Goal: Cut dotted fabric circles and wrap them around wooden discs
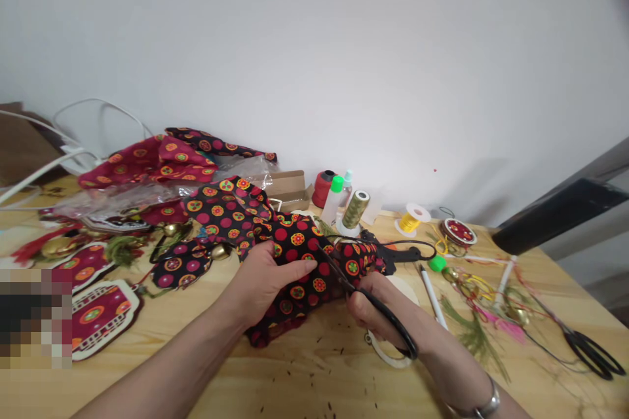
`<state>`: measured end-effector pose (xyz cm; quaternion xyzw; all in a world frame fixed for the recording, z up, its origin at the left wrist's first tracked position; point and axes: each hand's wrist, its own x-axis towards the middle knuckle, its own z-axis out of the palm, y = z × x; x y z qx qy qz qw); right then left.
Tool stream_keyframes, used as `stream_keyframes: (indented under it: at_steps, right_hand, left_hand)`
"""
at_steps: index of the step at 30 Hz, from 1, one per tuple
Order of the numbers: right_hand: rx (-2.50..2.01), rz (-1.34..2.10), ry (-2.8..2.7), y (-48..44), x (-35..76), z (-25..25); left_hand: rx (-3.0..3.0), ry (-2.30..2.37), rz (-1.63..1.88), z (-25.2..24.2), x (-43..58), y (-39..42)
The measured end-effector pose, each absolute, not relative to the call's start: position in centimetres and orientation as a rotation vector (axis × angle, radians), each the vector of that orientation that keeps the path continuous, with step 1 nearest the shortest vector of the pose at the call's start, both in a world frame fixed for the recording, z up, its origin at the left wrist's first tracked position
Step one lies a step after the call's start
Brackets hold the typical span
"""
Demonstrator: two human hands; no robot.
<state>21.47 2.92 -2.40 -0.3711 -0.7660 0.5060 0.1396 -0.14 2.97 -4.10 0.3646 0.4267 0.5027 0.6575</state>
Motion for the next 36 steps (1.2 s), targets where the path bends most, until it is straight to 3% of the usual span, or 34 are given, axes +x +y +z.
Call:
stream_keyframes:
  at_steps: [36]
  right_hand:
    - [-1.01,1.498,-2.17,3.1,21.7,-2.8]
  left_hand:
    - [0.838,0.975,1.115,-3.8,-0.4,3.1]
